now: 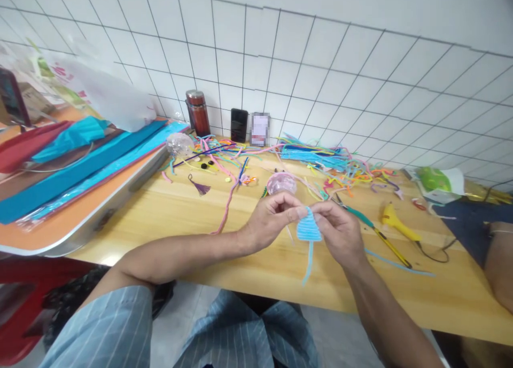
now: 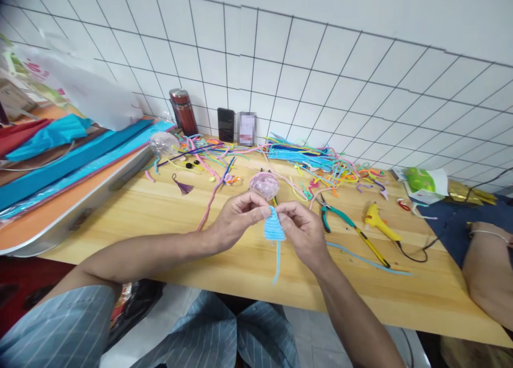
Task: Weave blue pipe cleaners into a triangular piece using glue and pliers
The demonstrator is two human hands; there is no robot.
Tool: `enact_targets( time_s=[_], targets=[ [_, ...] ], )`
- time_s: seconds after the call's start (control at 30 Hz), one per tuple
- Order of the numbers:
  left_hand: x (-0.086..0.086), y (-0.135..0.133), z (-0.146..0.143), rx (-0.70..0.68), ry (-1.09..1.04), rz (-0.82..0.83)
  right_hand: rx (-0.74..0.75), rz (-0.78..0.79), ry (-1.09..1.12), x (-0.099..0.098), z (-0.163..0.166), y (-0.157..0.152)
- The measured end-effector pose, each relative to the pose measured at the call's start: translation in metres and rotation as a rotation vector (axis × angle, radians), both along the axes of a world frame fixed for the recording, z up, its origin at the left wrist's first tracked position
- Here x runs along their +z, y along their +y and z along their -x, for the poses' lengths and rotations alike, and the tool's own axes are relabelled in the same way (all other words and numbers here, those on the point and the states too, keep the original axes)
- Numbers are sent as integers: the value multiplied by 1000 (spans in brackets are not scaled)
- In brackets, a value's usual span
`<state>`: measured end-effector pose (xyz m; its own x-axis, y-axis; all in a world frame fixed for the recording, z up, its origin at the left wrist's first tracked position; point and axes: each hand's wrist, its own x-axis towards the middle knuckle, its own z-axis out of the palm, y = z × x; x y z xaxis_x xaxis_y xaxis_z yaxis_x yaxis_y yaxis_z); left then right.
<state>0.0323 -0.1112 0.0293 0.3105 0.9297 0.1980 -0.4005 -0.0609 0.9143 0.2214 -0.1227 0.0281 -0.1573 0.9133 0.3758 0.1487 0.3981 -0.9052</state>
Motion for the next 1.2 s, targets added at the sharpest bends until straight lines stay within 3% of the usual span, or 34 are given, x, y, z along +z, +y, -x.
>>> enact_targets(
  time_s=[0.17, 0.5, 0.7, 1.2],
  targets=[
    [-10, 3, -4, 59, 63, -39, 79, 29, 34, -9, -4, 2],
    [-32, 19, -4, 42, 197, -161, -46, 103, -3, -27, 0, 10],
    [-45, 20, -3, -20, 214, -39, -18, 205, 38, -33, -3, 12],
    [-52, 32, -5, -139, 195, 14, 59, 340, 125, -45, -8, 23]
  ],
)
